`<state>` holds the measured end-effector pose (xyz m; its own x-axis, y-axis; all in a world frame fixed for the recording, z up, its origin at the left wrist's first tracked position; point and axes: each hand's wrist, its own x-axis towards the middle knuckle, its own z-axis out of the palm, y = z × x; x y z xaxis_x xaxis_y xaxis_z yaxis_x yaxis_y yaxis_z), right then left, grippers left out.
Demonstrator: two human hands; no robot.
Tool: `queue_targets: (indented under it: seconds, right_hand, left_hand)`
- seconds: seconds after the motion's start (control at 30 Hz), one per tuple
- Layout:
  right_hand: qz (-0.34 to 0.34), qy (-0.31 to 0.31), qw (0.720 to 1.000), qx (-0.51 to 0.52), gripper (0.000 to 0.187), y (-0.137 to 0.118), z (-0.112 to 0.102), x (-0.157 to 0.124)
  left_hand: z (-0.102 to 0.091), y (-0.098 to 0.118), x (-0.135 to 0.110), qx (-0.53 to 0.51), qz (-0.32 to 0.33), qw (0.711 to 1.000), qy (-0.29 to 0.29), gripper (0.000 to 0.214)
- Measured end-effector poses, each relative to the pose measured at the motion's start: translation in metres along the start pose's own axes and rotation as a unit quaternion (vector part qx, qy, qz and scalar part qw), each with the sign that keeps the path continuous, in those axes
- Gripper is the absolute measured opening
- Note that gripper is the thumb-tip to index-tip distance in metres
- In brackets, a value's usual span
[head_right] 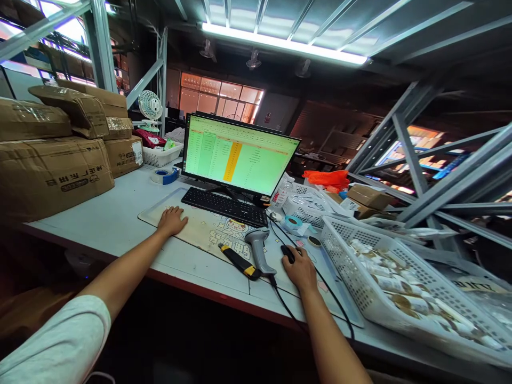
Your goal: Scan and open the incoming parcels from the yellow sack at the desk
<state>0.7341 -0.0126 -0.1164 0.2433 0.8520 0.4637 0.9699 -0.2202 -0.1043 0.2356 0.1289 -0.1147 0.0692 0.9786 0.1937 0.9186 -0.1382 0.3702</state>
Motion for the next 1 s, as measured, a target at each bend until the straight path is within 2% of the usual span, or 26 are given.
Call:
queue_targets:
  seconds: [0.57, 1.0]
  right_hand:
    - [0.001, 0.005, 1.0, -0.006, 0.048, -0.005, -0.005, -0.002]
    - [-0.008, 0.006, 1.0, -0.013, 0.047, -0.013, -0.016, -0.002]
  left_hand:
    - [0.005, -0.003, 0.003, 0.01, 0.004, 1.0, 0.012, 0.06]
    - [-0.002, 0.002, 0.0, -0.005, -0.001, 1.0, 0.023, 0.06]
